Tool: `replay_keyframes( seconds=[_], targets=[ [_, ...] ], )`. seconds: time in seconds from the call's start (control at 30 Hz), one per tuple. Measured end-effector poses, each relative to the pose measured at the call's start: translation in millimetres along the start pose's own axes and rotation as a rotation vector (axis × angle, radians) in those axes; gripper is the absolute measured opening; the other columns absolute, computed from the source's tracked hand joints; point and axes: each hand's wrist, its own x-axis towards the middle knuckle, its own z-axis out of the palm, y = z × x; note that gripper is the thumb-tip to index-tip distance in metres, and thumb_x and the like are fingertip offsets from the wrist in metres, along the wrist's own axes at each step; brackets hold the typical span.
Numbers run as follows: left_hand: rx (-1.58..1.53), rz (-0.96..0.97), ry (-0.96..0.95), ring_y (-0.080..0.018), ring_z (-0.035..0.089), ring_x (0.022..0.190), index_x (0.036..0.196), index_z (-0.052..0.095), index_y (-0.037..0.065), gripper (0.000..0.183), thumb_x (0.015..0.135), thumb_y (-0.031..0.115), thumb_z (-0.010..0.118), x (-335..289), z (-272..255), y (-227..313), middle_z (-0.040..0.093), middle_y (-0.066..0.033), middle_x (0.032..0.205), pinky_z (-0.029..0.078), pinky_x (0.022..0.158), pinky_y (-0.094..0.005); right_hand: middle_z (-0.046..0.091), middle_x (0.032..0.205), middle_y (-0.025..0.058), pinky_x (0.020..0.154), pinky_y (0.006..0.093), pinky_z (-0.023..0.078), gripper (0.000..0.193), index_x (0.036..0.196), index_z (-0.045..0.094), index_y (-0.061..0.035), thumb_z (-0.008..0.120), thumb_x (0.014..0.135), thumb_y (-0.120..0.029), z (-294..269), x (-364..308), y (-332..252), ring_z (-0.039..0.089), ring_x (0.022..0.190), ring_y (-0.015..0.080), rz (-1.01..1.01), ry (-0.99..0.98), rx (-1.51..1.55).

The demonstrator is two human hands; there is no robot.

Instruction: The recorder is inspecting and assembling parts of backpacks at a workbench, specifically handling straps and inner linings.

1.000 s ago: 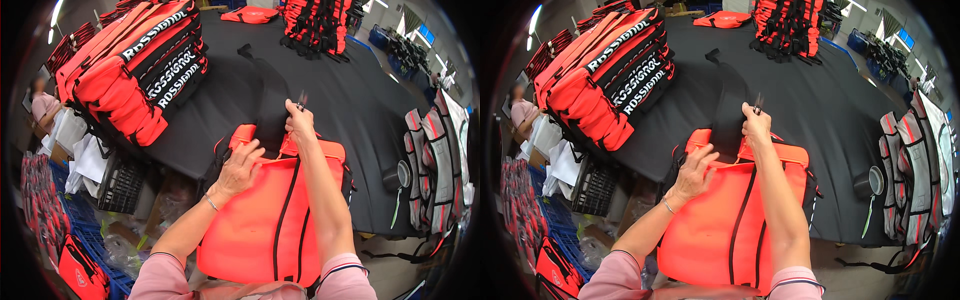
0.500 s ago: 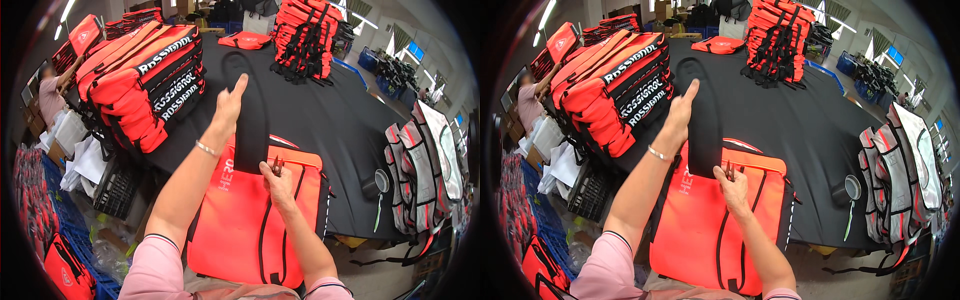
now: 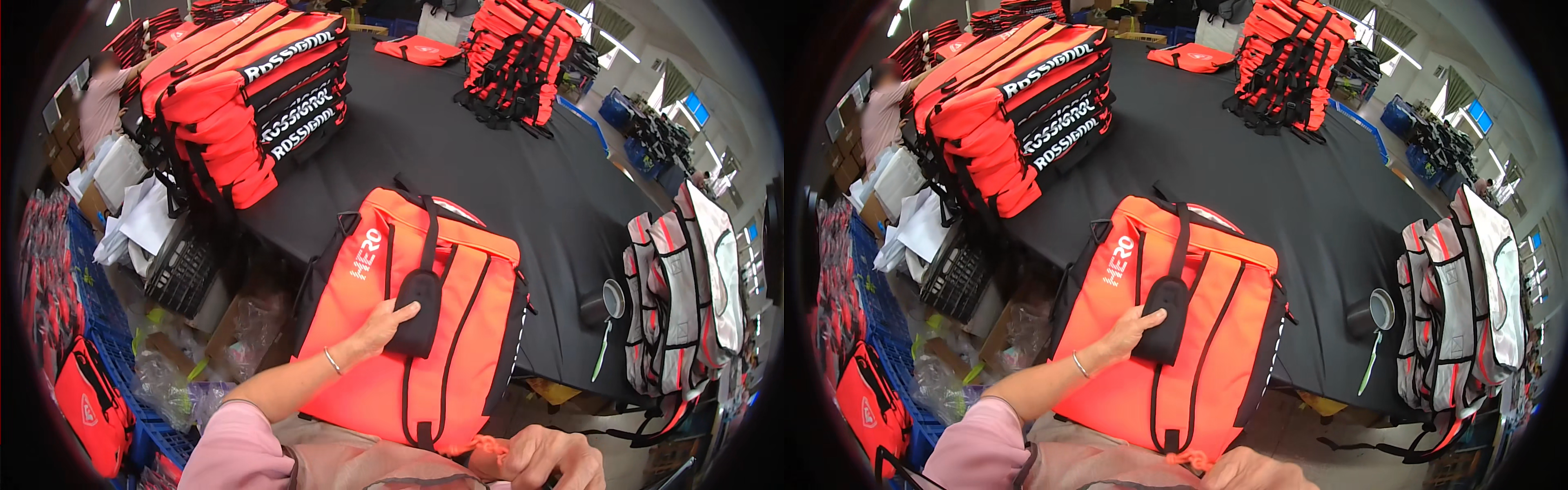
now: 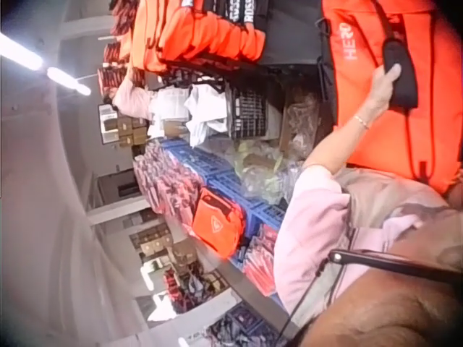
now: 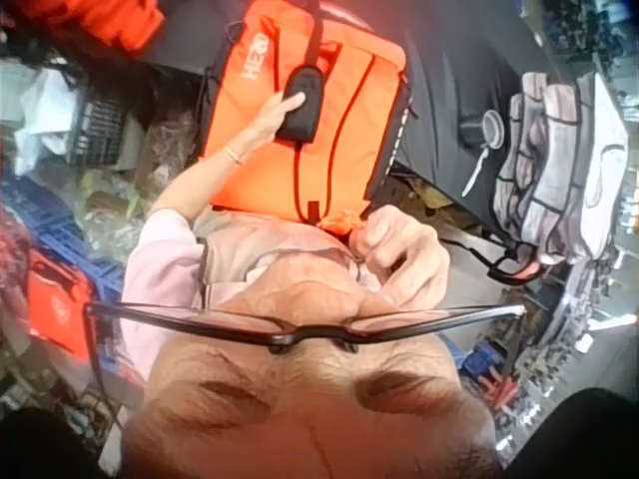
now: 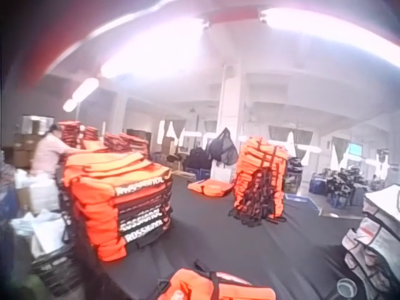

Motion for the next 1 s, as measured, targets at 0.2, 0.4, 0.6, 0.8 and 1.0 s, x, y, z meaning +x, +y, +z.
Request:
replay_keyframes(
  seconds=[0.2,0.4,0.6,0.8,1.0],
  targets=[
    [-0.118,0.116,0.027,-0.0085,0.061,0.088,0.112,0.060,-0.001,0.031,0.095,0.025,0.060,-24,-5,-28,0.064,-0.0025,0.101,0.052,0.078,-0.0246,0.063,0.085,0.0154,0.039,0.0270,0.030,0.005,0.083,0.066,-0.0009,0.062,0.086,-0.003,12,0,20,0.043,0.039,0.0123,0.025,0.081,0.037],
    [-0.088,0.225,0.075,-0.0098,0.063,0.082,0.107,0.062,0.000,0.026,0.095,0.023,0.060,-31,4,-41,0.066,-0.0022,0.094,0.053,0.076,-0.0252,0.061,0.077,0.0210,0.039,0.0284,0.028,0.010,0.085,0.064,0.0046,0.061,0.087,-0.004,16,-1,10,0.042,0.038,0.0146,0.096,0.016,0.072],
    [0.163,0.490,0.127,-0.0076,0.058,0.085,0.114,0.060,-0.001,0.028,0.095,0.020,0.060,-51,19,-31,0.064,-0.0010,0.097,0.050,0.077,-0.0244,0.057,0.063,0.0057,0.043,0.0290,0.036,0.031,0.056,0.050,-0.0012,0.055,0.086,-0.002,16,-37,-5,0.046,0.047,0.0128,0.551,0.498,-1.018],
    [0.236,0.383,-0.084,-0.0119,0.057,0.108,0.130,0.051,-0.002,0.040,0.094,0.014,0.061,-60,27,-28,0.063,-0.0059,0.116,0.046,0.094,-0.0287,0.066,0.081,0.0048,0.063,0.0238,0.048,0.030,0.097,0.066,0.0010,0.080,0.078,-0.018,-70,-66,64,0.057,0.069,0.0098,1.197,0.554,-1.021],
    [0.425,0.519,-0.029,-0.0151,0.057,0.107,0.121,0.059,-0.001,0.045,0.080,0.009,0.076,-63,23,-20,0.041,-0.0097,0.140,0.048,0.091,-0.0296,0.058,0.065,-0.0019,0.055,0.0220,0.040,0.023,0.076,0.061,-0.0018,0.076,0.083,-0.019,-81,-91,79,0.050,0.059,0.0036,1.188,0.554,-0.902]
  ],
)
